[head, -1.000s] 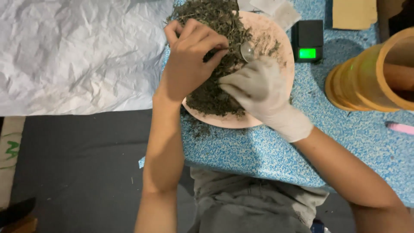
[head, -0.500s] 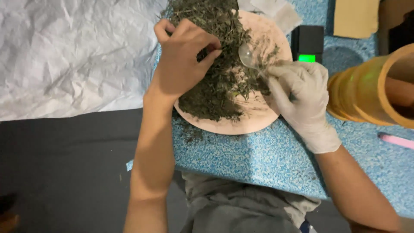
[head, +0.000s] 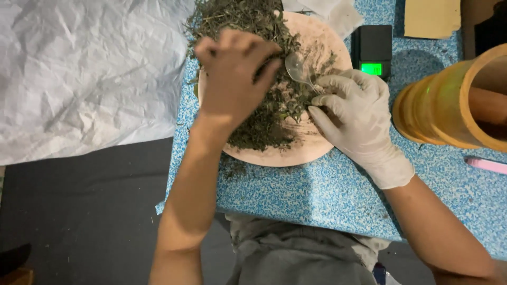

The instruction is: Grinding dried herbs with a mortar and pestle and filling them into tea bags

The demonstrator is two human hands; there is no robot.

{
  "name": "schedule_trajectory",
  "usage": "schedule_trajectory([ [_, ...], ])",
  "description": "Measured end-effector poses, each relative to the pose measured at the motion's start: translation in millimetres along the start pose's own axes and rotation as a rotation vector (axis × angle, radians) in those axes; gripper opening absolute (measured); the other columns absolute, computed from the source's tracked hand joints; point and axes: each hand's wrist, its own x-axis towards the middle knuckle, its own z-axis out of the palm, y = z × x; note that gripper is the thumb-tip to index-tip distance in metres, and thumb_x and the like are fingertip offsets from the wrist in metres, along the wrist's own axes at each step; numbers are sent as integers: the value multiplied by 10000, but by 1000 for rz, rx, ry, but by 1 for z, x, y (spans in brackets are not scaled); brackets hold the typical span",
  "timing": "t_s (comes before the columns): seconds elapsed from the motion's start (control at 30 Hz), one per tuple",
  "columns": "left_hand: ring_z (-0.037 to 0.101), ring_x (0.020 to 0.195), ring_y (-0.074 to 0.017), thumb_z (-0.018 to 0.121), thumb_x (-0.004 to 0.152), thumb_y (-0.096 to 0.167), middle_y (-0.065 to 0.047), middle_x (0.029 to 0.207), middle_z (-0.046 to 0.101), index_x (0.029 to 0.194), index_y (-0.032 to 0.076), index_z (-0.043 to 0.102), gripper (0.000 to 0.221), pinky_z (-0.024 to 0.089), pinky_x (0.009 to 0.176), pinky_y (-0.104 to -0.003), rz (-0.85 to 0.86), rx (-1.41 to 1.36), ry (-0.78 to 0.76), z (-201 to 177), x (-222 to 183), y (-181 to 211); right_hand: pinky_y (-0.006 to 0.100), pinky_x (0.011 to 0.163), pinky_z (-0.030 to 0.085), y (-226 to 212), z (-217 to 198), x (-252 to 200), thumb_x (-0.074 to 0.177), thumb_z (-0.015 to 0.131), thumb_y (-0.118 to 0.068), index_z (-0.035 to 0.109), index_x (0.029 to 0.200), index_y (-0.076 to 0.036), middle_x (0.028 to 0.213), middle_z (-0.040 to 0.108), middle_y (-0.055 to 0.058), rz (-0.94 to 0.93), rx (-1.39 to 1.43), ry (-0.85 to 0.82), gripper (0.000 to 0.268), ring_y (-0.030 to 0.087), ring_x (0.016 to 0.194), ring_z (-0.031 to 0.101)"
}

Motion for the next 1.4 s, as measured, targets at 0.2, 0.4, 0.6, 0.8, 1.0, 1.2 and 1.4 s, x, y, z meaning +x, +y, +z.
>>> schedule_trajectory([
  [0.2,493,1276,-289,717,1152,337,11,1280,737,1291,200,811,217,232,1031,-489,290,-90,-31,9,-9,17,512,869,583,1,-13,11,1132,892,-116,768,1026,-42,1240,814,137,-91,216,133,180,391,1073,766],
  [0.4,535,1181,-292,744,1106,412,58,1187,773,1138,215,852,227,271,1049,-518,336,-126,-199,22,-15,29,488,878,594,1,-14,10,1146,855,-40,777,1072,9,1222,808,169,-67,260,188,118,413,1078,798],
  [0.6,541,1185,-300,761,1073,309,1,981,701,880,171,778,238,300,1016,-515,449,140,81,49,-25,34,491,937,566,1,-17,8,1157,813,-28,780,1117,22,1227,809,177,-43,292,182,72,386,1059,769],
  [0.8,534,1185,-296,708,1057,237,47,1044,744,874,163,789,213,282,1022,-548,388,56,-79,25,-15,32,477,948,545,3,-16,4,1178,816,-65,804,1099,1,1223,818,163,-33,255,182,103,362,1057,750],
  [1.0,521,1061,-257,677,1138,305,52,1067,701,869,288,750,279,252,867,-486,191,53,153,-20,5,-15,502,869,575,5,-14,6,1182,806,-35,802,1035,42,1137,830,208,-43,330,156,166,397,1000,790],
  [1.2,631,1128,-246,952,1122,174,25,1263,787,1212,206,853,137,242,889,-440,345,-1,456,-20,5,-53,486,1095,492,2,7,26,1186,931,-61,828,1115,-54,1281,835,90,-43,230,169,125,354,1173,706],
  [1.4,583,1063,-233,638,1232,259,52,1119,776,1240,161,793,184,248,884,-431,391,-30,426,-24,-1,-44,543,1106,428,-1,13,76,1324,658,-126,834,1502,3,1483,805,176,-123,249,133,282,409,1344,690],
])
